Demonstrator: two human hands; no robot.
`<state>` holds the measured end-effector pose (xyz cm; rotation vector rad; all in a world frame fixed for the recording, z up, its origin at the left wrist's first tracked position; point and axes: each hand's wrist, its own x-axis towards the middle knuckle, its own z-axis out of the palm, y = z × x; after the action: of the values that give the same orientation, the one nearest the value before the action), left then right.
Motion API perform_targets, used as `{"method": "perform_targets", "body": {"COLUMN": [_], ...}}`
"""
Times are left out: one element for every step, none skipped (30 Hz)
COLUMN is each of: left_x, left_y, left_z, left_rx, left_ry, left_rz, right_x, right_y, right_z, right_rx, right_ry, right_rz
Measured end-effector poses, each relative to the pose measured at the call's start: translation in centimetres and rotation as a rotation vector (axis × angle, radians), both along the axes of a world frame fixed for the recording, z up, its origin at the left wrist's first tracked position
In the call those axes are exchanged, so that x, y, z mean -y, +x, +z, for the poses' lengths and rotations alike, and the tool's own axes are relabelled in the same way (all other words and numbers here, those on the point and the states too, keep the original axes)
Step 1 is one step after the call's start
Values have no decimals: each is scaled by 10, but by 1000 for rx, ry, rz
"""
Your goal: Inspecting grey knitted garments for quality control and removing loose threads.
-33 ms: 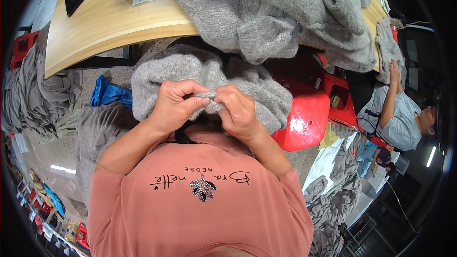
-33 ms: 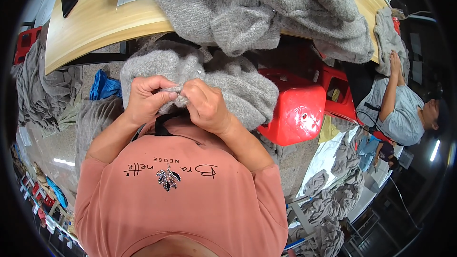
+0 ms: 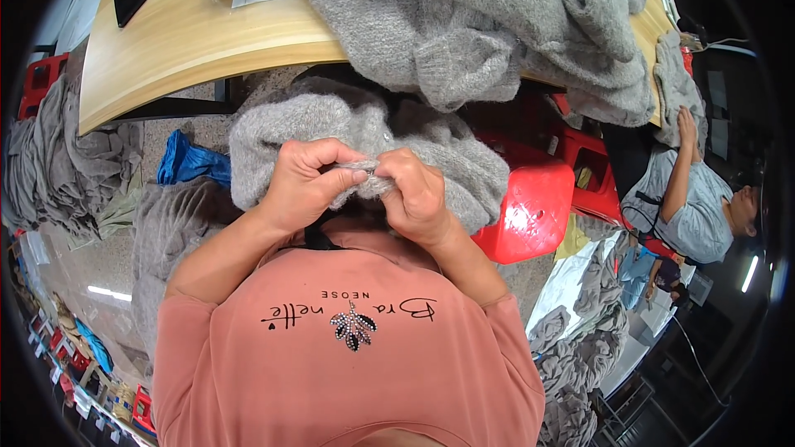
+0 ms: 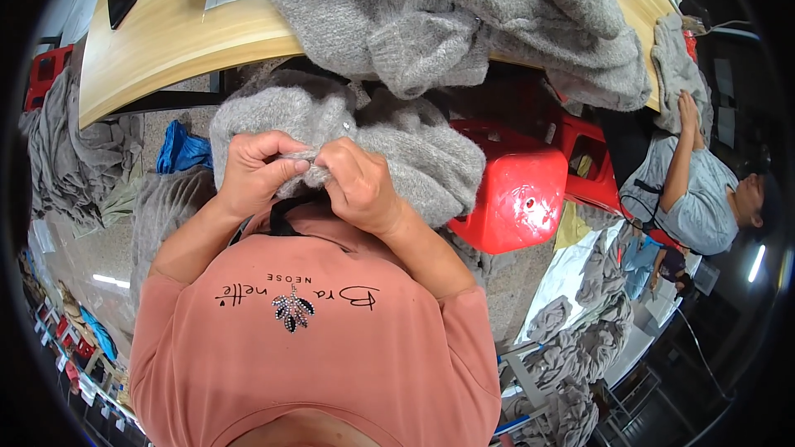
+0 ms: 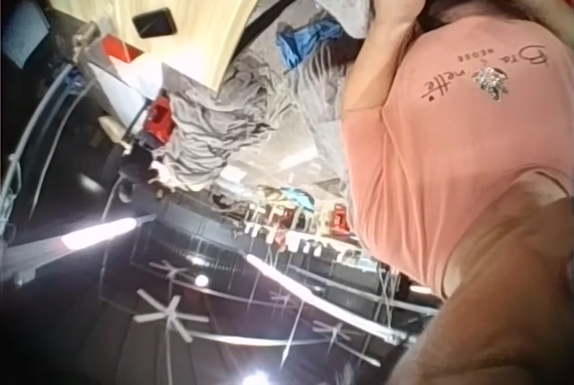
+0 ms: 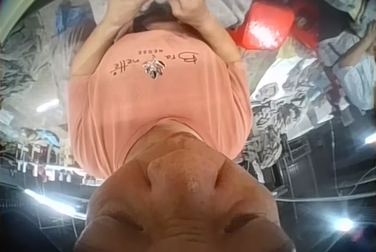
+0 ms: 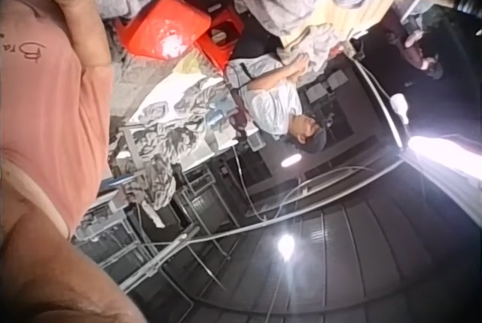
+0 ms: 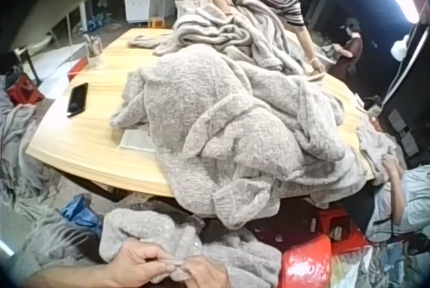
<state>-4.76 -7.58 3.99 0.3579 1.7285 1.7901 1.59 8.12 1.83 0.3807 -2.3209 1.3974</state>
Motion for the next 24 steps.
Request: {"method": "perform_targets", "body": {"left_x": [0, 0, -1, -1, -1, -1, 0, -1, -1, -1, -2, -3, -3, -3, -3, -3, -3, -3, -3, -3, -3, -3, -3, -3], "left_y": [1, 1, 2, 2, 2, 3, 4, 4, 5, 6, 8, 9, 10, 10, 10, 9, 9, 9, 9, 9, 8, 8, 7, 7], "left_z": [1, 0, -2, -3, -3, -2, -2, -2, -2, -2, -2, -3, -3, -4, -4, -5, -4, -4, -3, -3, -4, -4, -3, -2], "left_rx": [-62, -62, -102, -141, -142, -148, -154, -154, -206, -257, -257, -287, -317, -317, -337, -358, -358, -378, -397, -398, -441, -484, -485, -566], "left_ry": [-26, -26, -25, -25, -25, -68, -112, -112, -114, -115, -115, -107, -98, -99, -98, -97, -97, -105, -113, -114, -109, -103, -103, -99], "left_rz": [8, 9, 35, 60, 60, 61, 63, 64, 77, 90, 88, 94, 100, 100, 94, 88, 88, 81, 73, 73, 73, 72, 72, 85], "right_x": [3, 5, 7, 7, 6, 5, 4, 3, 1, -3, -8, -11, -11, -12, -13, -13, -11, -10, -11, -10, -10, -7, -4, 0], "right_y": [-1, -3, -4, -3, -1, 0, 0, -1, -1, -2, -3, -4, -5, -5, -5, -6, -6, -7, -6, -5, -4, -3, -2, -1], "right_z": [1, 4, 6, 5, 5, 5, 5, 5, 6, 9, 15, 17, 16, 14, 11, 8, 5, 3, 3, 3, 3, 5, 7, 9], "right_rx": [0, -3, -6, -7, 42, 91, 90, 134, 177, 177, 456, 732, 733, 665, 597, 596, 532, 468, 467, 482, 497, 496, 440, 383], "right_ry": [-1, 32, 66, 66, 123, 180, 180, 142, 104, 103, -128, -363, -364, -341, -318, -318, -318, -318, -318, -287, -256, -256, -239, -222], "right_rz": [0, -63, -126, -127, -108, -90, -91, -72, -52, -51, 15, 82, 82, 103, 125, 125, 145, 166, 165, 148, 130, 130, 74, 19]}}
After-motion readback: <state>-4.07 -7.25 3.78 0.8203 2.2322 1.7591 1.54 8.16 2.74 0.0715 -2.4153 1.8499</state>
